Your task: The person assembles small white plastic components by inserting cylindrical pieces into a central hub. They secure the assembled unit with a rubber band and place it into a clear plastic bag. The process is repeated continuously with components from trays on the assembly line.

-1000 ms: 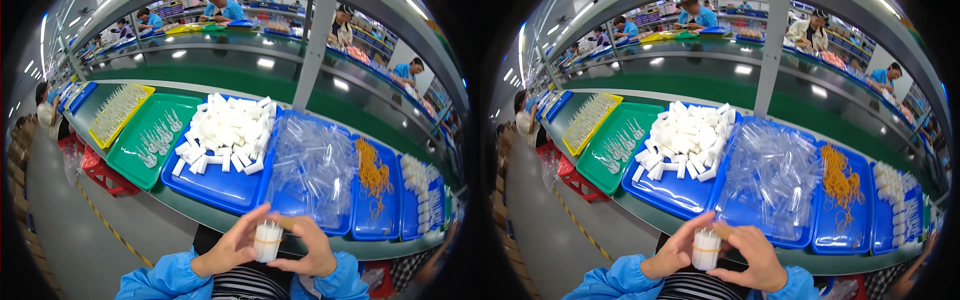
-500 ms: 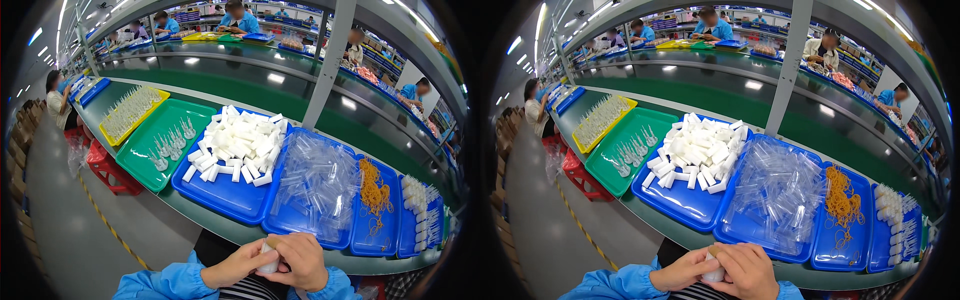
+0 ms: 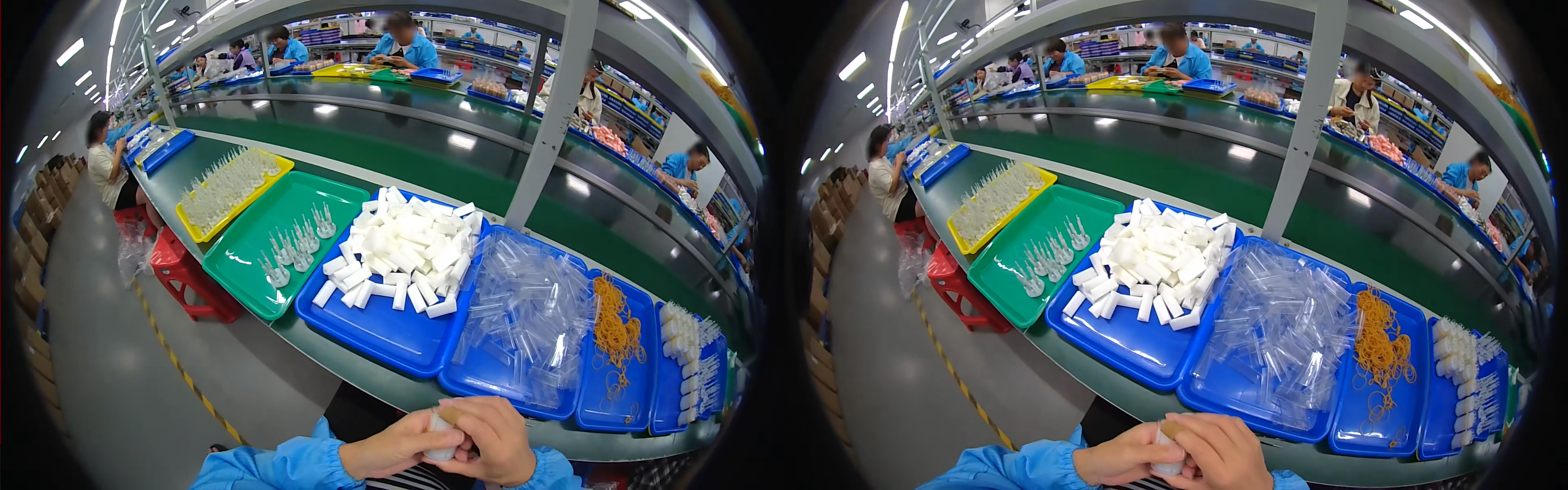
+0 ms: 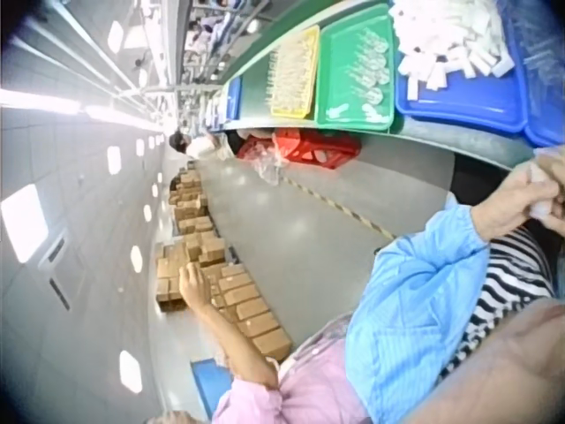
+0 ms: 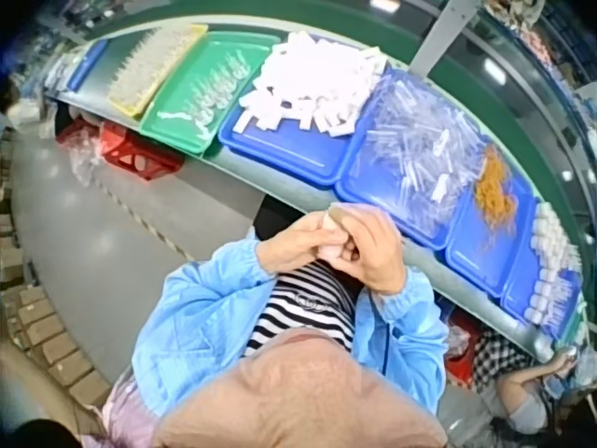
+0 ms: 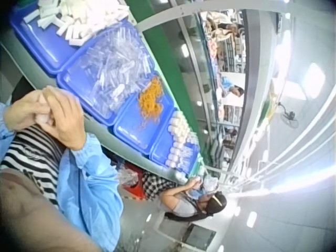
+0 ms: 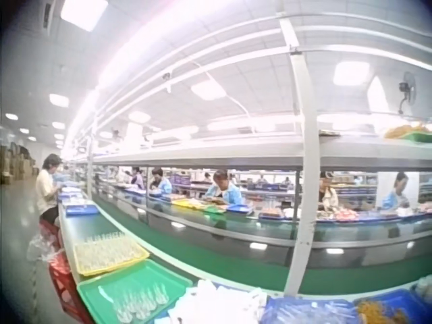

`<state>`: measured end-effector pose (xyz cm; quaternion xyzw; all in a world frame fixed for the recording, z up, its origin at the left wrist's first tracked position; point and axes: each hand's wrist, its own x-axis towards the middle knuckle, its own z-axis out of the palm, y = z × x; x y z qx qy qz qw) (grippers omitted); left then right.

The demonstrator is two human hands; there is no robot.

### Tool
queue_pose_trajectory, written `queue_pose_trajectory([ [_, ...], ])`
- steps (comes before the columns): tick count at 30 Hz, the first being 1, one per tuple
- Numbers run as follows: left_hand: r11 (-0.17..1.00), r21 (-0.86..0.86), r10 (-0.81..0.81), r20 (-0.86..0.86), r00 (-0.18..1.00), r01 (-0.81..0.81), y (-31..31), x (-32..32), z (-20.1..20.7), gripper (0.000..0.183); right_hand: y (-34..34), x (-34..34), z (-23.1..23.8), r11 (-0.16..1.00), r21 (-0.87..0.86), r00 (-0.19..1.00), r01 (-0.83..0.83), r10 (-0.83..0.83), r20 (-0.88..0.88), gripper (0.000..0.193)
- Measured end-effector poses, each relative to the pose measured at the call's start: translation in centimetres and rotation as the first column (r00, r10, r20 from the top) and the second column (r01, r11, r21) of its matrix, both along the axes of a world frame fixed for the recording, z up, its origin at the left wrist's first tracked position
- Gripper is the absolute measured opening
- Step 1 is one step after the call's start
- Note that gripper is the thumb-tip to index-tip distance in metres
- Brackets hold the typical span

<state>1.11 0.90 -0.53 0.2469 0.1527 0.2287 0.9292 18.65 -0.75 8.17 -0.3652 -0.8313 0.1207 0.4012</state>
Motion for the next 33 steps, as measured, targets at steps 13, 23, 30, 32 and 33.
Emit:
queue_pose_trajectory([
  [13, 0.494, 0.854, 0.479, -0.424, 0.769, 0.164, -0.2, 2.8, 5.9, 0.068, -2.0, 4.3, -1.9, 0.922, -0.386, 0.958, 0.008, -0.118, -0.263, 0.043],
  [23, 0.099, 0.966, 0.538, -0.255, 0.803, 0.24, 1.4, 5.8, 7.6, 0.097, -5.0, 14.8, 1.5, 0.805, -0.113, 0.783, 0.582, -0.592, -0.191, 0.045],
  [30, 0.106, 0.986, 0.829, -0.016, 0.56, -0.129, 4.5, 4.6, 4.1, 0.045, -4.3, 38.9, -1.4, 0.141, 0.025, 0.143, 0.99, -0.98, -0.135, 0.043],
  [32, 0.102, 0.991, 0.781, -0.134, 0.61, 0.086, 4.6, 2.9, 4.4, 0.057, -2.7, 42.3, -3.3, 0.106, -0.046, 0.107, 0.993, -0.994, 0.018, 0.039],
  [33, 0.063, 0.988, 0.792, -0.134, 0.595, 0.138, 4.7, 2.7, 4.5, 0.055, -1.9, 42.9, -4.5, 0.124, -0.005, 0.124, 0.992, -0.992, 0.03, 0.036],
])
